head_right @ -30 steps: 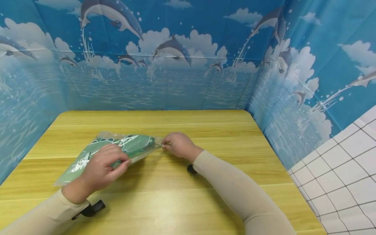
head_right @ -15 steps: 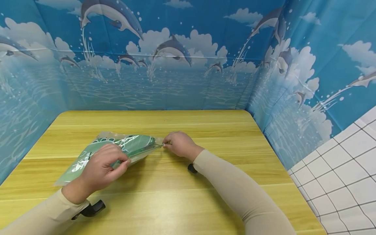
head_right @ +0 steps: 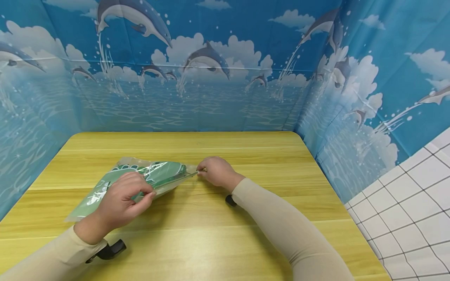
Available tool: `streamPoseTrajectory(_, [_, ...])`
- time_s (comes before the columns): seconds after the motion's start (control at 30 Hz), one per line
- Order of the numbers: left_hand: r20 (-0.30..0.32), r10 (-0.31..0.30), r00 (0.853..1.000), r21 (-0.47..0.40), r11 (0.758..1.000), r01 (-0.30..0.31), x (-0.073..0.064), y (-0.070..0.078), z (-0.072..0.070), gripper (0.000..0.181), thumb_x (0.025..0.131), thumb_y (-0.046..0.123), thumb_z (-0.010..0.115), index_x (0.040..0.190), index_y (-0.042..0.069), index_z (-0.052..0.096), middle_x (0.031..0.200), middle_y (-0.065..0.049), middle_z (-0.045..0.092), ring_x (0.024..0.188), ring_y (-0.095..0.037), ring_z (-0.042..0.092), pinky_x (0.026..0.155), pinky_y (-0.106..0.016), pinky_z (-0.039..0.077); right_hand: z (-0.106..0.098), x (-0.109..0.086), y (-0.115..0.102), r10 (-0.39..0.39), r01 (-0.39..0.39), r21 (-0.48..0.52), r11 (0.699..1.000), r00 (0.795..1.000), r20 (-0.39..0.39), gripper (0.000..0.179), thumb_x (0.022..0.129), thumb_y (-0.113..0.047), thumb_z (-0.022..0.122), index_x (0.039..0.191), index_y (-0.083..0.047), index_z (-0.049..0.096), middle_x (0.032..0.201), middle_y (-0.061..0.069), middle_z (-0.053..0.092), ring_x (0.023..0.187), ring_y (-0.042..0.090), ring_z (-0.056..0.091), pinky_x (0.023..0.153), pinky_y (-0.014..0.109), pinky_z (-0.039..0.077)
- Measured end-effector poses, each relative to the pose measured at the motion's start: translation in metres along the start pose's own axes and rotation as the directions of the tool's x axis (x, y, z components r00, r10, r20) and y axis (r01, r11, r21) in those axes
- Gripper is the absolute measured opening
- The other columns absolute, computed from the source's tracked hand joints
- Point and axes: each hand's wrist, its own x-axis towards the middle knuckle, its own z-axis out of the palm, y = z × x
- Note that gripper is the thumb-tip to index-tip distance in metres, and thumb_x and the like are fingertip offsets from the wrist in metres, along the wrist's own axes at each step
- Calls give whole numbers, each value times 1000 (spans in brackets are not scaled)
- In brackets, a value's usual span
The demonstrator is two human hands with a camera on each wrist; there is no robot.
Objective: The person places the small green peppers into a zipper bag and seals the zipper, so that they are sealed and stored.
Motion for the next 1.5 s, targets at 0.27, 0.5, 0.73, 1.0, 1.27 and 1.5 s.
streamPoseTrajectory(0.27, [-16,18,1000,-6,1000,-18,1,0,1,12,87,9,68,82,20,70,70,12,60,68,-7,50,74,-24,39,0,1,4,5,-5,-10,1000,1000,-1,20,103,-25,70,118,-18,81,123,0,78,120,21,70,111,43,53])
streamPoseTrajectory(0.5, [-31,25,999,-12,1000,-25,1,1,1,13,86,8,67,82,20,69,69,12,60,67,-7,50,75,-24,39,-1,1,5,7,-7,-17,1000,1000,-2,21,103,-24,70,119,-17,81,123,1,78,120,22,71,107,43,56])
streamPoseTrajectory(0.73, [-50,42,998,-18,999,-43,2,3,1,13,86,8,66,81,20,68,69,12,59,67,-7,48,75,-25,39,-2,2,9,23,-22,-28,999,1000,9,22,103,-26,69,119,-17,81,123,1,78,121,22,70,117,48,48])
streamPoseTrajectory(1.0, [-66,55,996,-27,998,-57,2,3,1,14,87,8,65,80,20,67,69,12,59,69,-8,51,76,-26,40,-3,3,13,27,-26,-32,999,1000,15,22,104,-26,69,119,-16,80,123,2,78,120,23,71,112,46,52])
streamPoseTrajectory(1.27, [-82,56,995,-35,998,-59,2,3,1,14,85,8,65,78,20,66,69,12,58,69,-8,51,75,-27,39,-2,3,18,45,-44,-34,998,999,25,22,104,-26,69,119,-17,81,122,1,78,118,22,72,112,46,52])
streamPoseTrajectory(1.5, [-91,56,994,-45,997,-61,2,2,1,14,84,8,64,77,19,64,69,12,57,68,-9,50,75,-27,38,-2,4,21,52,-51,-38,998,998,23,21,103,-25,69,118,-16,81,119,0,79,114,21,73,104,42,57])
